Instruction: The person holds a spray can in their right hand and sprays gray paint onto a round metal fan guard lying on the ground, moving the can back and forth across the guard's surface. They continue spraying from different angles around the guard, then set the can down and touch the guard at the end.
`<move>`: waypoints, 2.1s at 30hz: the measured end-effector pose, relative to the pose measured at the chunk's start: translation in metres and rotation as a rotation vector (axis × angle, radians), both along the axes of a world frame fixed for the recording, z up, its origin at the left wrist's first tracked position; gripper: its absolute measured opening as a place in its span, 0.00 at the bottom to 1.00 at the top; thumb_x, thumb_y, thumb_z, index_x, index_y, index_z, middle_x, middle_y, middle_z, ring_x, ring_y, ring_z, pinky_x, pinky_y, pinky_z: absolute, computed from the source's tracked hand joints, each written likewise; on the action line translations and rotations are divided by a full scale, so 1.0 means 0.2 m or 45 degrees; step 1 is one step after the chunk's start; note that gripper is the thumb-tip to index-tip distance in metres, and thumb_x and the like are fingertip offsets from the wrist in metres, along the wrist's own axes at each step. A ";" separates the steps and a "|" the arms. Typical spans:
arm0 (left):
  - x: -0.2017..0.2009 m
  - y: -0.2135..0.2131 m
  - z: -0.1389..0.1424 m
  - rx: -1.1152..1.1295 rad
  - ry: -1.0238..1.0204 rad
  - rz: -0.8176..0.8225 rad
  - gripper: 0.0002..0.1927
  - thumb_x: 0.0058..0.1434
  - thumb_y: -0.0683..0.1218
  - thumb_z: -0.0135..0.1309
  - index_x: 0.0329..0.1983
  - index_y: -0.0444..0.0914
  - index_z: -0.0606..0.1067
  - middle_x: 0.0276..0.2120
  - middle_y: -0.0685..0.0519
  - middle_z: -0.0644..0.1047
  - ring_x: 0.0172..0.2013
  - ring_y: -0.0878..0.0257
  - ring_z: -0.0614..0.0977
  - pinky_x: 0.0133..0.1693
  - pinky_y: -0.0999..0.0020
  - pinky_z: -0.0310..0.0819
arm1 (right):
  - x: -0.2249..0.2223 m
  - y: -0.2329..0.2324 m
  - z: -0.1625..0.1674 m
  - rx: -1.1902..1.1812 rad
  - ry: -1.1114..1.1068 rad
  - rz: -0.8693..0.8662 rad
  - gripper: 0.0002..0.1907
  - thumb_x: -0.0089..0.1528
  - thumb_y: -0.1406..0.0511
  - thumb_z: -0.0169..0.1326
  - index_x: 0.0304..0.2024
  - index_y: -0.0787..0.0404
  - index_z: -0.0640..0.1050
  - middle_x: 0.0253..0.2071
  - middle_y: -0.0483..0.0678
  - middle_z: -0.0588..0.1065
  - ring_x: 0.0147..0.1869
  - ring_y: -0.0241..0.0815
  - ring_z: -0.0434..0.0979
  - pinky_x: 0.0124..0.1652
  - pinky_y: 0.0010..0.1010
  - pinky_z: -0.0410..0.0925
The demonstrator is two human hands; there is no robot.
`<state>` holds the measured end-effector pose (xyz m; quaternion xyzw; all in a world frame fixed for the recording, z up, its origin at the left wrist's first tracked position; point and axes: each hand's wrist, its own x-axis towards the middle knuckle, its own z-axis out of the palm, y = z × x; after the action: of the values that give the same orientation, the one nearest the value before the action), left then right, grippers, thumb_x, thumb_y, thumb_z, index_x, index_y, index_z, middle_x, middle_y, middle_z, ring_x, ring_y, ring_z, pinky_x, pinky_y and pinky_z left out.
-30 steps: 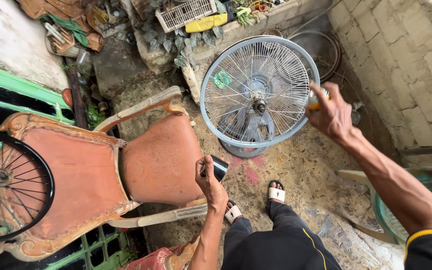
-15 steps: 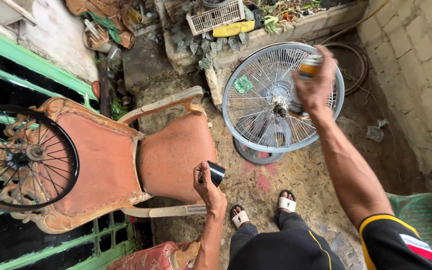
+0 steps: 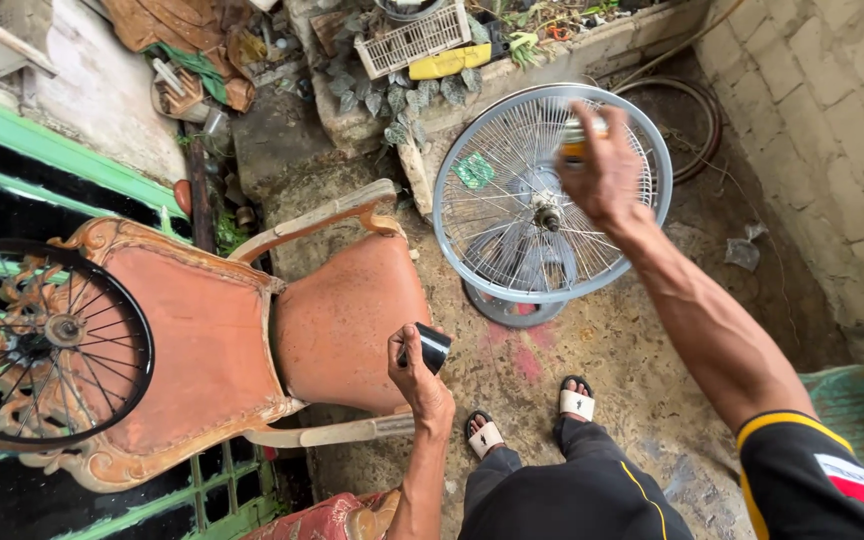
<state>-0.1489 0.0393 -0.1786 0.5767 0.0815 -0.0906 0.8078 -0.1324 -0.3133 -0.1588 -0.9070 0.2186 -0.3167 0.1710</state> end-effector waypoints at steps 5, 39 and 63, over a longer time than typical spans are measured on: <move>0.00 -0.06 -0.01 -0.062 0.032 -0.053 0.20 0.64 0.56 0.57 0.38 0.34 0.71 0.32 0.45 0.77 0.34 0.55 0.82 0.41 0.60 0.79 | -0.39 -0.09 -0.04 -0.018 0.052 -0.225 0.38 0.60 0.69 0.65 0.70 0.53 0.64 0.57 0.63 0.66 0.48 0.60 0.79 0.36 0.45 0.79; -0.02 0.01 0.01 -0.026 0.019 -0.020 0.19 0.64 0.57 0.57 0.38 0.35 0.71 0.31 0.46 0.78 0.33 0.57 0.81 0.41 0.61 0.78 | -0.08 0.03 0.00 0.106 -0.585 0.076 0.35 0.66 0.72 0.66 0.70 0.63 0.61 0.56 0.58 0.68 0.52 0.47 0.76 0.51 0.38 0.79; -0.06 0.13 0.06 -0.014 0.048 0.049 0.21 0.64 0.58 0.57 0.39 0.35 0.71 0.31 0.45 0.78 0.33 0.57 0.82 0.37 0.63 0.81 | 0.22 0.27 -0.18 0.292 -0.662 0.107 0.34 0.61 0.77 0.63 0.67 0.64 0.64 0.50 0.56 0.69 0.44 0.45 0.76 0.42 0.36 0.79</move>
<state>-0.1600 0.0646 -0.1673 0.5688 0.1074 -0.0864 0.8108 -0.0888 -0.2597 -0.1943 -0.7783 0.1641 -0.5046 0.3357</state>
